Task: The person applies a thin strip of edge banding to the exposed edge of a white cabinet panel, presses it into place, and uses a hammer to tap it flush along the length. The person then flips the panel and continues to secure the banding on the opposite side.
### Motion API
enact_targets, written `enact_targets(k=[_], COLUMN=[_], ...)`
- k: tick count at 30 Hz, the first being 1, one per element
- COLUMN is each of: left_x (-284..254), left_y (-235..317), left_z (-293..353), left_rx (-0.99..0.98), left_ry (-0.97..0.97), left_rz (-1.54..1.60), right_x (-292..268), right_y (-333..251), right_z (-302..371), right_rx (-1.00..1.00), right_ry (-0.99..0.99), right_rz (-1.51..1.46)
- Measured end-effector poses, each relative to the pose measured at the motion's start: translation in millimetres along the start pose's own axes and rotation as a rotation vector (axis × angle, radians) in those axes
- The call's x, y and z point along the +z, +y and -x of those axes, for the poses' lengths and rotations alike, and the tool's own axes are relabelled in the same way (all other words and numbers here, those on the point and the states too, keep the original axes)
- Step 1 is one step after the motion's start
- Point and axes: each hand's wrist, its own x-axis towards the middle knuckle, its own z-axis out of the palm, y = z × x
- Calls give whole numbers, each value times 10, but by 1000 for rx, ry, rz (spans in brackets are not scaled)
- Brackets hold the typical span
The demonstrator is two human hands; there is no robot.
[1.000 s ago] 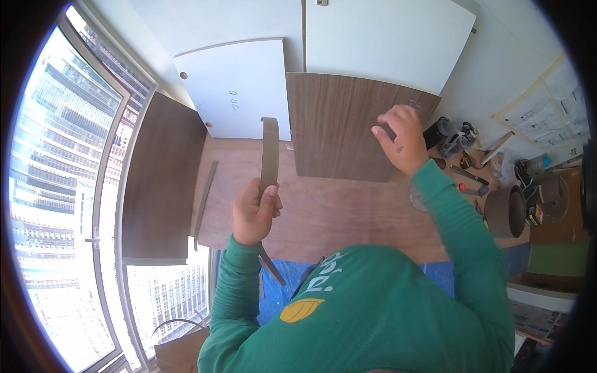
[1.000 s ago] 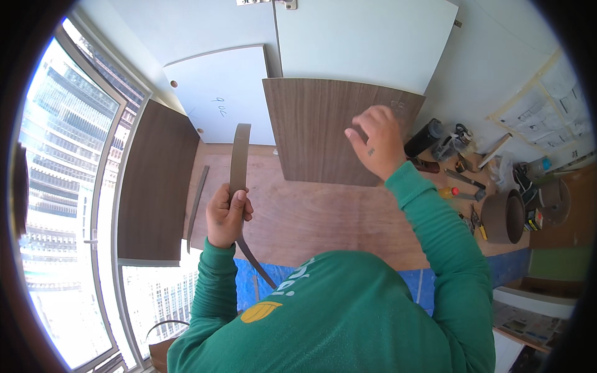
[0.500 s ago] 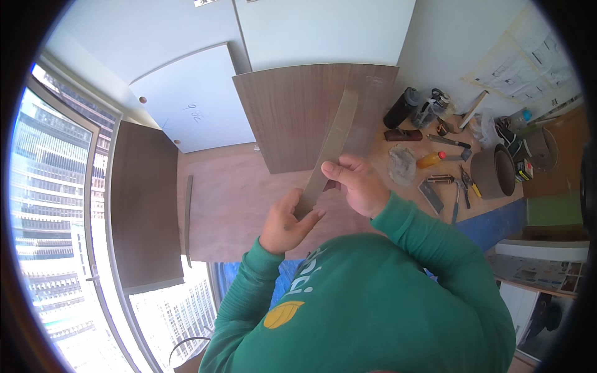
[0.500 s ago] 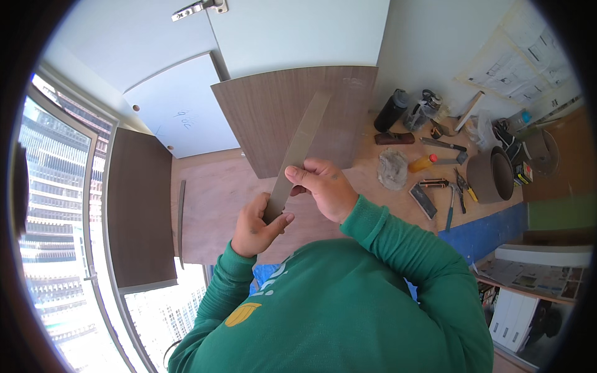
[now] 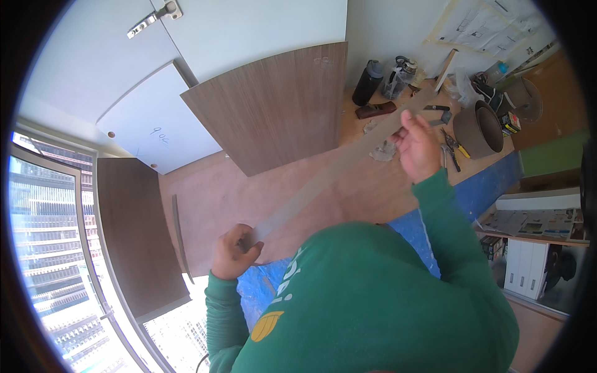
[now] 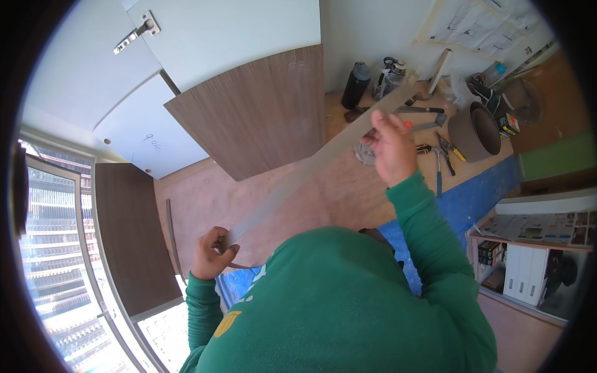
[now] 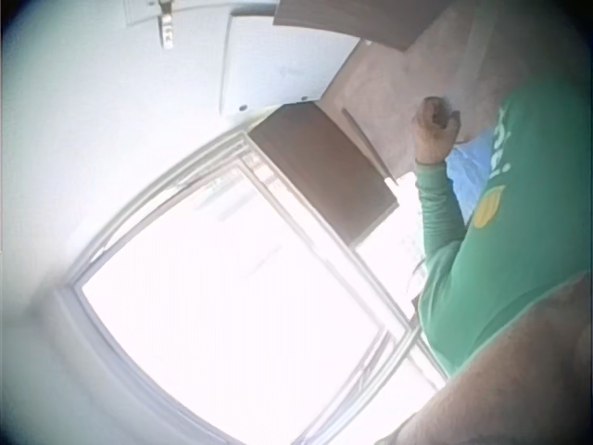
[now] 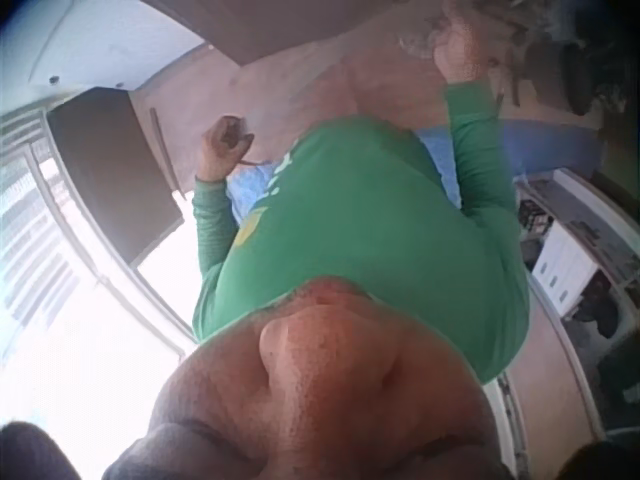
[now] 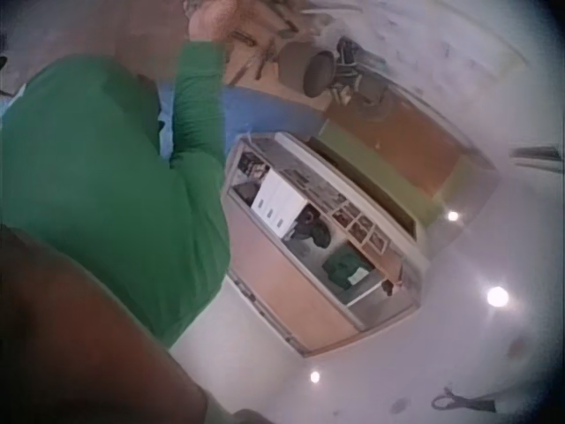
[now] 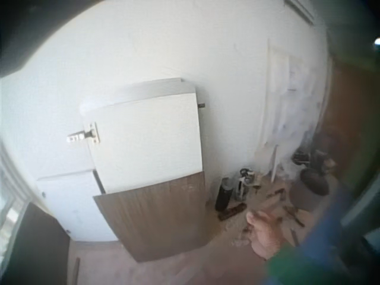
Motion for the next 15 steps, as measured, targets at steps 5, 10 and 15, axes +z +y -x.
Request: enact_targets(k=[5, 10, 15], left_x=[-762, -1310, -1615], left_y=[406, 807, 903], left_z=[209, 395, 527], left_rx=[-5, 0, 32], left_ry=[-4, 94, 205], left_rz=[-89, -135, -303], right_x=[-1066, -1910, -2848], right_y=[-448, -817, -825], right_z=[-251, -384, -391], right_rx=[-216, -358, -317], right_ry=[327, 615, 793], right_rz=[-89, -2, -105])
